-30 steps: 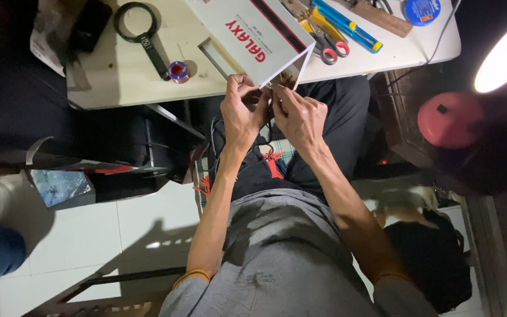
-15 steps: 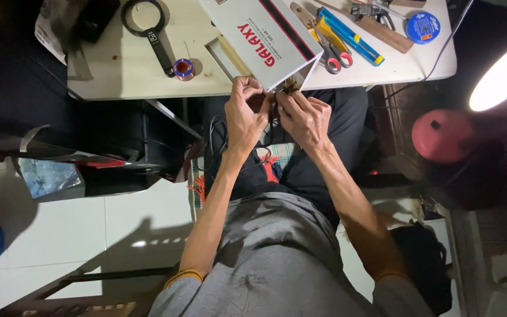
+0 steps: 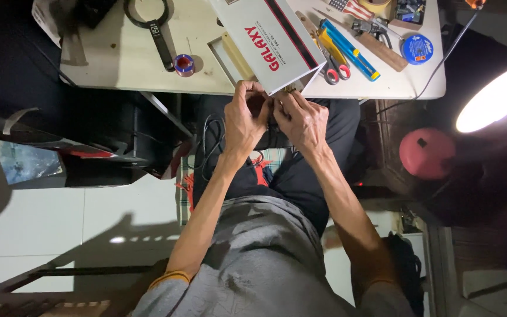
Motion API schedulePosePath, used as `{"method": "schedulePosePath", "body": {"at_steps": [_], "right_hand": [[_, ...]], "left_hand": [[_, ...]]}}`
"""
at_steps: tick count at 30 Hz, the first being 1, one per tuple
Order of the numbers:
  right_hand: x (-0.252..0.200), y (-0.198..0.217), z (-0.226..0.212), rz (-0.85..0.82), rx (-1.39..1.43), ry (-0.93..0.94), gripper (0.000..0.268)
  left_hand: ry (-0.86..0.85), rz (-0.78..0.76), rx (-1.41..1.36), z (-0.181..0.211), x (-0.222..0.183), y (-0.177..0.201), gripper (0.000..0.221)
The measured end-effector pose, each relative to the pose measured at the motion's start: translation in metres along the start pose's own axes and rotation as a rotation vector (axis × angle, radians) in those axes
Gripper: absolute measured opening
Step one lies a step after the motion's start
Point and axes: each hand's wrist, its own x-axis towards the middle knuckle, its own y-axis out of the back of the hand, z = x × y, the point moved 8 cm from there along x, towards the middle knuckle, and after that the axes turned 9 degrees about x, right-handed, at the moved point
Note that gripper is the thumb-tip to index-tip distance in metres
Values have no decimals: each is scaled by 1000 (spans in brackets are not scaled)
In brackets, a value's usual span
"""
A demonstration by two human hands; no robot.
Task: Inspecting and adjusting the internal wiring and components of an electronic device using hands and pliers.
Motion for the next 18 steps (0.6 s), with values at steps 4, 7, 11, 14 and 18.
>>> {"method": "schedulePosePath", "body": {"at_steps": [4,7,11,14,18], "right_hand": [[12,4,-10,-35,-29,-29,13],[18,6,-13,-68,-64,-93,12],[15,5,-10,-97,-54,-194,13],[11,3,-6,-85,-35,-280,15],[6,3,-7,-7,5,-348,15]], "left_hand": [[0,2,-26,2,-1,1,25],[-2,5,-31,5,0,1,26],[38,8,-57,5,1,0,26],[79,16,-21,1,3,0,27],[78,9,-38,-7,2,-5,29]]}}
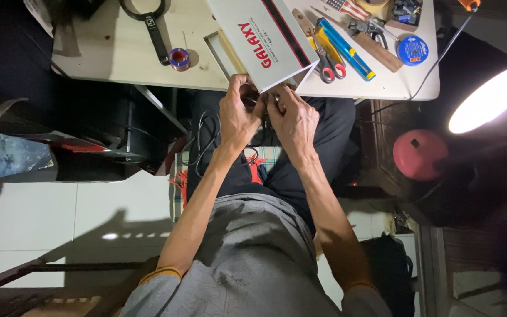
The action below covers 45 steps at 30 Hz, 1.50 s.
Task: Inspecting and adjusting the internal wiring and components of an electronic device using hands and pliers.
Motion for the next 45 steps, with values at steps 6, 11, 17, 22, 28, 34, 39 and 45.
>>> {"method": "schedulePosePath", "body": {"at_steps": [6,11,17,22,28,34,39,45], "right_hand": [[-4,-4,12,1,44,-44,6],[-7,-2,16,5,61,-35,7],[-23,-8,29,113,180,-31,10],[-36,-18,44,253,202,7,15],[-44,-25,57,348,250,-4,14],[-43,-21,46,362,135,182,12],[-42,-16,38,329,31,303,15],[-31,-7,35,281,92,280,16]], "left_hand": [[-39,20,32,-4,1,0,30],[-39,20,39,-11,2,-2,31],[-44,8,77,-14,3,-5,33],[-68,31,121,-12,3,-5,27],[-89,38,133,-15,4,-6,22],[-110,28,112,-11,5,-5,24],[-106,46,128,-9,4,-4,31],[-104,30,116,-5,7,1,29]]}}
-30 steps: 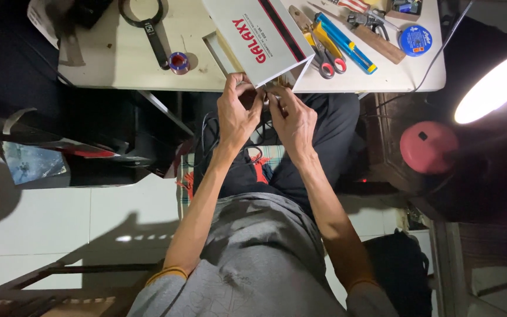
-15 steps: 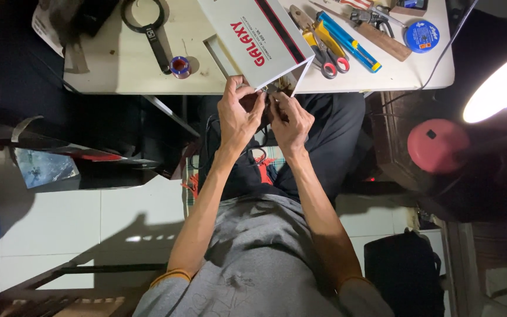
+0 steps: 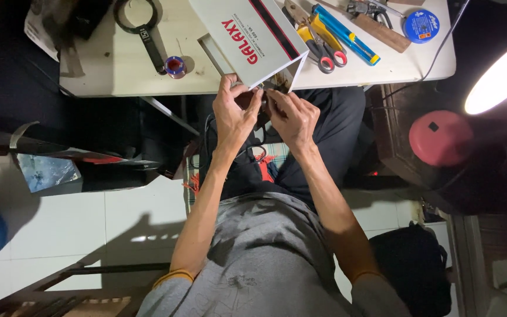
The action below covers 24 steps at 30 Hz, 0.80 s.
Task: Inspecting and adjusting the internal wiring and components of an electronic device using hands and pliers.
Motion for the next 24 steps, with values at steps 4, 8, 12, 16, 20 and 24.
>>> {"method": "schedulePosePath", "body": {"at_steps": [4,8,12,16,20,24], "right_hand": [[2,1,-1,-5,77,-93,21],[-16,8,9,51,160,-267,29],[-44,6,16,151,305,-497,22],[-40,5,16,175,353,-559,20],[-37,-3,23,135,357,-620,25],[-41,-9,29,78,341,-675,27]], "left_hand": [[45,2,-20,-8,-1,-2,30],[38,3,-32,-4,-1,-2,31],[41,-4,-43,-11,-1,-6,32],[32,-11,-55,-10,1,-4,31],[52,-15,-54,-4,1,-3,32],[76,-25,-58,-4,1,0,31]]}}
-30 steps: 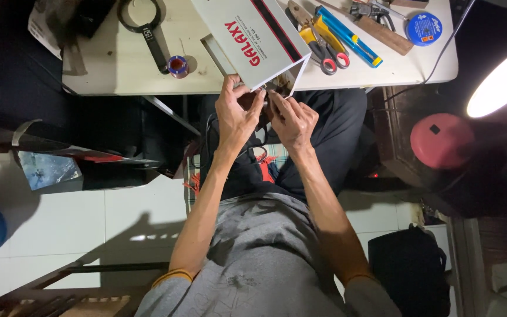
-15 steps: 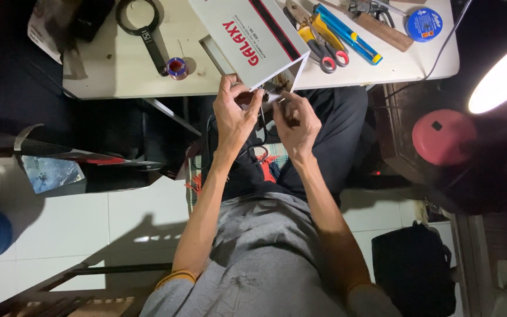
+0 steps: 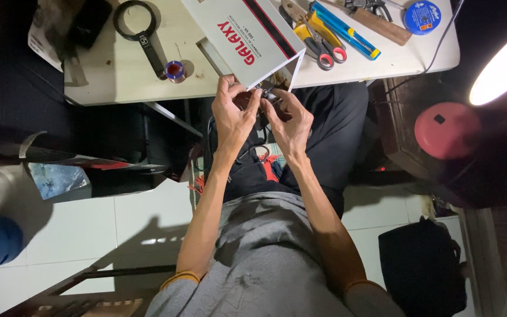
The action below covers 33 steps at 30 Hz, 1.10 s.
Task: Inspecting and adjusting the internal wiring and components of an electronic device using hands and pliers.
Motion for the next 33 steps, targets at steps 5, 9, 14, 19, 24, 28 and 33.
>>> {"method": "schedulePosePath", "body": {"at_steps": [5,9,14,19,24,28,33], "right_hand": [[-2,2,-11,11,29,-31,29],[-18,7,-3,26,46,-51,33],[-17,14,-40,11,25,82,40],[-16,9,-53,-82,-80,198,44],[-13,1,-74,-188,-96,315,36],[-11,-1,-67,-187,-53,300,26],[-6,5,-70,-136,5,283,8]], "left_hand": [[46,6,-48,3,-1,6,29],[130,-1,-153,-3,-11,13,31],[198,-82,-288,1,-28,11,31],[135,-120,-245,17,-35,15,28],[127,-76,-234,27,-34,21,25],[108,-81,-271,17,-36,16,25],[104,-121,-237,25,-34,10,32]]}}
